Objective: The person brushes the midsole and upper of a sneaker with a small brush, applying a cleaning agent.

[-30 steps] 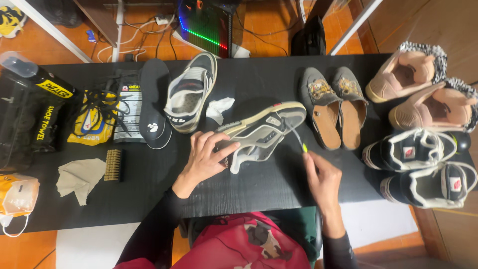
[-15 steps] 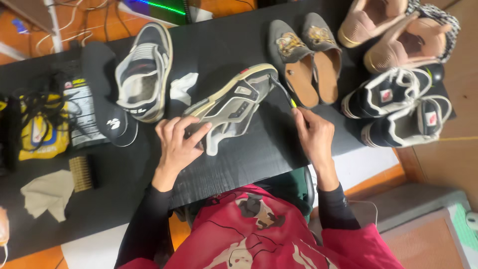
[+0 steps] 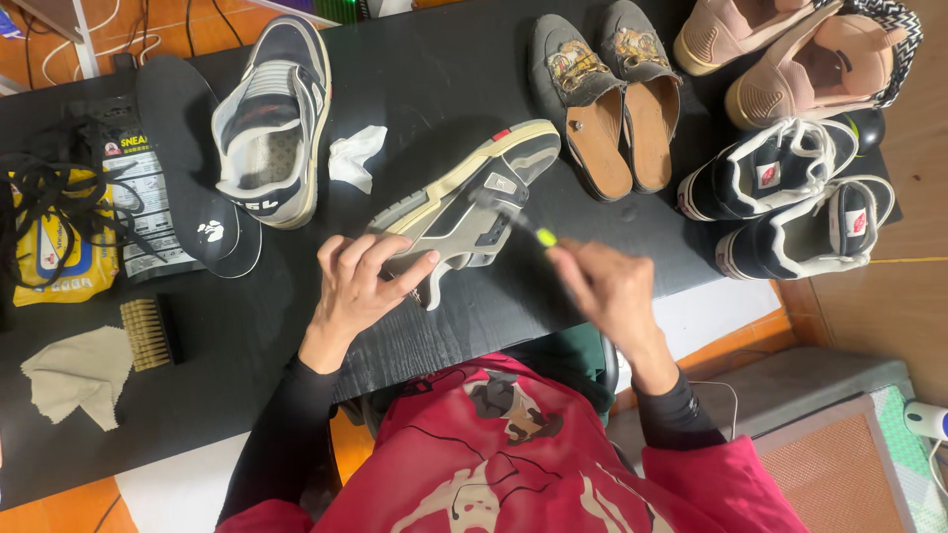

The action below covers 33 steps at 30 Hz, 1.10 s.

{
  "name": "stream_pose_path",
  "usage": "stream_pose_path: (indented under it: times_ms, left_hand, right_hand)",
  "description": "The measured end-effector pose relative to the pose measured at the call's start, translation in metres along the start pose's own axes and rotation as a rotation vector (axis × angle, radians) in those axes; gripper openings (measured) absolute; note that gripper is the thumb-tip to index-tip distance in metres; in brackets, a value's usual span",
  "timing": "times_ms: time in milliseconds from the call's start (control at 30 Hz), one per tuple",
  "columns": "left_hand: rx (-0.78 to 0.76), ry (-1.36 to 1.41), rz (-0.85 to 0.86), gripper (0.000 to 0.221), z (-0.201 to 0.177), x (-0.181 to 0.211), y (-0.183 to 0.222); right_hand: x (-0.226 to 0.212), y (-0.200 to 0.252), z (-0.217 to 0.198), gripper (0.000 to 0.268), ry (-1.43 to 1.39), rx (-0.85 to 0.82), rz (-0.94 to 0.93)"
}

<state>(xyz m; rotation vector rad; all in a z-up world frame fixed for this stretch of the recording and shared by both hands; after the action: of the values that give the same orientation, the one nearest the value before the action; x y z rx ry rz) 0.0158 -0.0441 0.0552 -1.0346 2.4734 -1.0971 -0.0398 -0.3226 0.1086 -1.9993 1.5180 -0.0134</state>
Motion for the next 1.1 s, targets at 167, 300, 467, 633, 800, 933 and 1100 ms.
stream_pose_path:
  times_ms: [167, 300, 467, 633, 800, 933, 1100]
  left_hand:
    - [-0.025, -0.045, 0.046, 0.050, -0.002, 0.008, 0.003]
    - [-0.051, -0.045, 0.073, 0.051, 0.000, 0.009, 0.001]
    - [-0.011, -0.099, 0.097, 0.052, -0.003, 0.013, 0.006]
    - [-0.020, -0.154, 0.112, 0.056, -0.003, 0.016, 0.003]
    - [0.002, -0.141, 0.096, 0.056, -0.008, 0.014, 0.001]
    - [-0.039, -0.135, 0.126, 0.057, -0.005, 0.017, 0.001]
    - [0.002, -0.153, 0.106, 0.057, -0.009, 0.014, -0.002]
  right_hand:
    - [-0.008, -0.001, -0.011, 0.016, 0.093, 0.031, 0.031]
    - [-0.022, -0.010, -0.007, 0.017, 0.015, -0.048, -0.029]
    - [-0.033, -0.013, -0.012, 0.014, 0.127, -0.040, -0.026]
    - [-0.059, -0.022, -0.005, 0.015, -0.035, -0.100, -0.153]
    - [-0.068, -0.028, -0.001, 0.014, 0.126, -0.111, -0.133]
    - [-0.079, -0.029, 0.000, 0.016, 0.045, -0.125, -0.212]
    - [-0.085, -0.041, -0.004, 0.015, 0.108, -0.145, -0.203]
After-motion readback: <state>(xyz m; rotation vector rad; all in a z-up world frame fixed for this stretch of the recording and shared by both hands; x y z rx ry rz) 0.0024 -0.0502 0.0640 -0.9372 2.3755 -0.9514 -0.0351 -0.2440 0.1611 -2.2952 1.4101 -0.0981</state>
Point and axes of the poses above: each hand's wrist, its own y-axis away from the middle knuckle, its own z-axis out of the palm, x = y × z, the point moved 7 cm from there along -y, towards the middle knuckle, and after that the axes turned 12 degrees about -z, right-handed, at the moved point
